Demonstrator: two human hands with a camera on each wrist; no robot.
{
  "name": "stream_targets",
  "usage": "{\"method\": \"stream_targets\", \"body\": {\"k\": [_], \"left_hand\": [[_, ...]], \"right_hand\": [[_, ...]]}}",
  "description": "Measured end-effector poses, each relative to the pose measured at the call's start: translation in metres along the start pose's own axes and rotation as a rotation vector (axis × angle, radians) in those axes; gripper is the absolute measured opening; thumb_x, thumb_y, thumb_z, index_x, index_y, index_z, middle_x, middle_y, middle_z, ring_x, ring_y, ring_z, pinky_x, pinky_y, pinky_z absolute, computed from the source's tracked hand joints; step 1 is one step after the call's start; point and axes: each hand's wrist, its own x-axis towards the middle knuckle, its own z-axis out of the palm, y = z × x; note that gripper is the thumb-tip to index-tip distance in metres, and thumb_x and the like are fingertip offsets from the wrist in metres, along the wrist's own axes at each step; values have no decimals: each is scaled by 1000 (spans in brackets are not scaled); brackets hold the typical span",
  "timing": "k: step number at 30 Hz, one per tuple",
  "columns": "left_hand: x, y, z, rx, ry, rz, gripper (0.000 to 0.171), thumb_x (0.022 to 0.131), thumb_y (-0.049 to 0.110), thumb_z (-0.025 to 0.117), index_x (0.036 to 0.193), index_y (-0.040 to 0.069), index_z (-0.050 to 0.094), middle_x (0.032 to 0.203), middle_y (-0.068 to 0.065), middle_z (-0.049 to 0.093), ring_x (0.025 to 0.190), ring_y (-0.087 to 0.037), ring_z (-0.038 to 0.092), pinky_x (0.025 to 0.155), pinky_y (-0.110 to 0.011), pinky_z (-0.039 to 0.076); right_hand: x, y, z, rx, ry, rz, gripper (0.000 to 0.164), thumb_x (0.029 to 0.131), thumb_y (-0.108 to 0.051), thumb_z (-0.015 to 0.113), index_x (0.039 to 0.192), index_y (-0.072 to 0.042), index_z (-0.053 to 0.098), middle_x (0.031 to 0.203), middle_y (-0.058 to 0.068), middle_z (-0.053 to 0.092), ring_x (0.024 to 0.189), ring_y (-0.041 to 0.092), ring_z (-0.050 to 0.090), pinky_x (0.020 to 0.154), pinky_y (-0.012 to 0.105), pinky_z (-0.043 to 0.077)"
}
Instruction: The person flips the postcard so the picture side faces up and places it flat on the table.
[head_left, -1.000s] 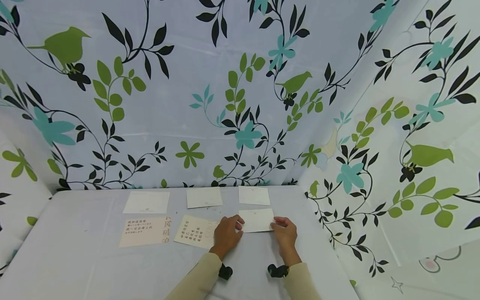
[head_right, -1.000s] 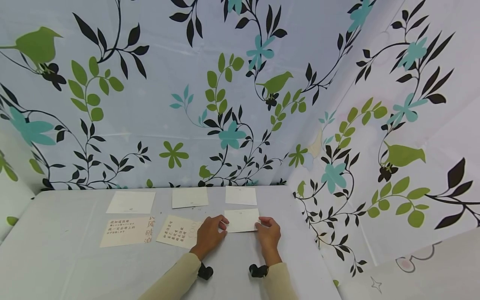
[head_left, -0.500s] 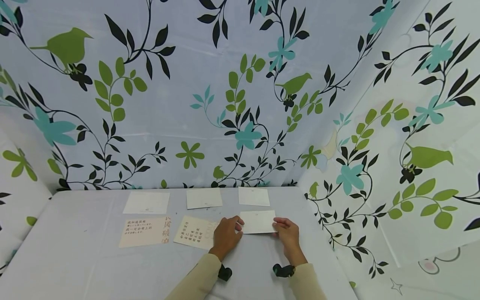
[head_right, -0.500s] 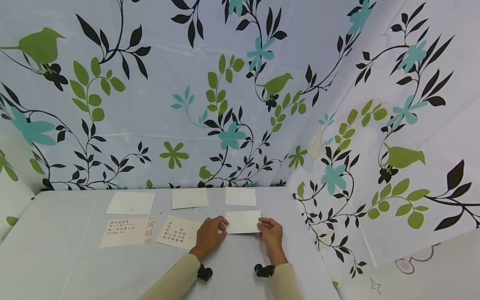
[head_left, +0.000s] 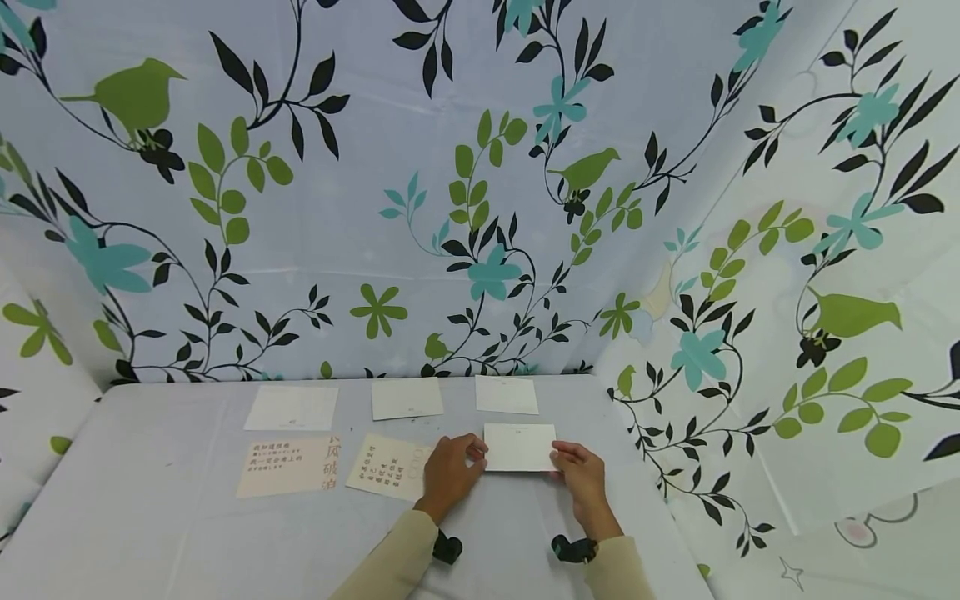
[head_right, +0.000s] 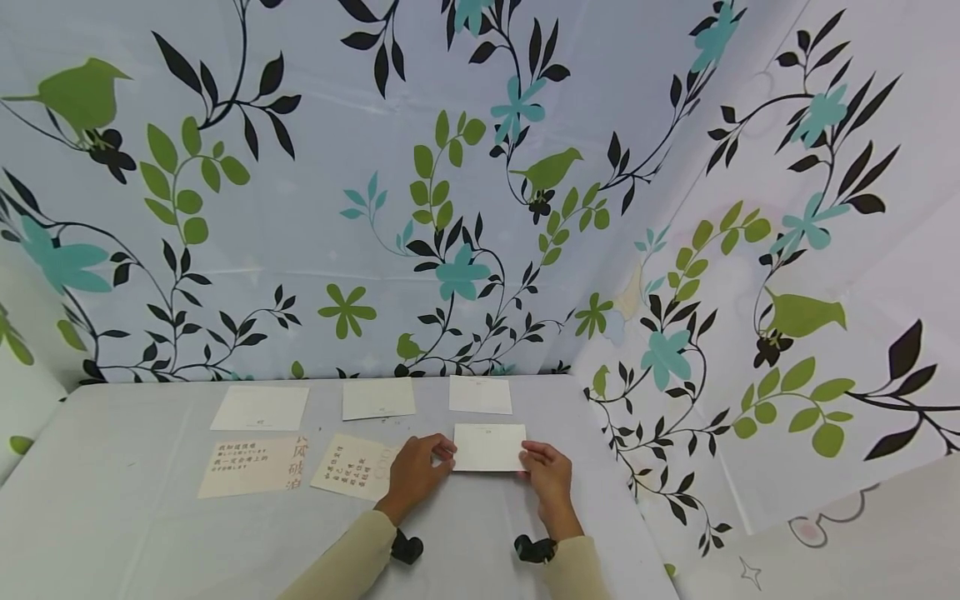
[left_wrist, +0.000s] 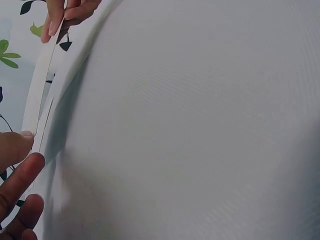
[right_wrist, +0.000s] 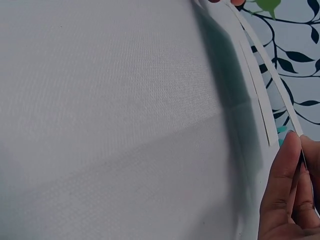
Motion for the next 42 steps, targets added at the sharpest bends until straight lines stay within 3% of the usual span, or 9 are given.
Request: {"method": "stream_targets", "body": {"k": [15,24,30,38,42], "left_hand": [[-1,7,-17,-62,-8,-1,18,86,11,84,100,20,80,93,5,79,86,-13,59,73,-30,45],[0,2,-17,-49,-30,-12,19,87,13,84,103,22,81,97,8,78,89,-11,59,77,-30,47],[-1,1,-19,-43,-13,17,14,91,12,81,102,21,82,97,7,79,87,-14,61,77,-31,49],[0,0,-20,-33,14,20,16,90,9,81,98,23,82,92,8,78,83,-11,60,75,-29,47],[-1,0,-20,-44,31,17,17,90,7,82,97,23,82,91,8,78,83,-13,62,75,-29,47]], "right_hand": [[-4,-5,-3,13,-78,-21,32,97,-7,75,128,0,70,113,13,74,97,21,69,80,32,62],[-1,-3,-2,-32,-106,-31,34,96,-3,73,131,-5,72,135,19,67,99,18,69,81,35,61],[0,-3,-4,-3,-119,-5,31,99,-7,70,130,-6,73,132,14,70,99,18,70,79,32,61],[0,-4,-6,24,-136,12,32,105,-10,56,132,-4,73,134,13,72,99,22,66,80,32,58],[-1,-4,-6,35,-135,24,31,107,-12,57,132,-6,73,132,10,73,100,22,66,80,31,57]]}}
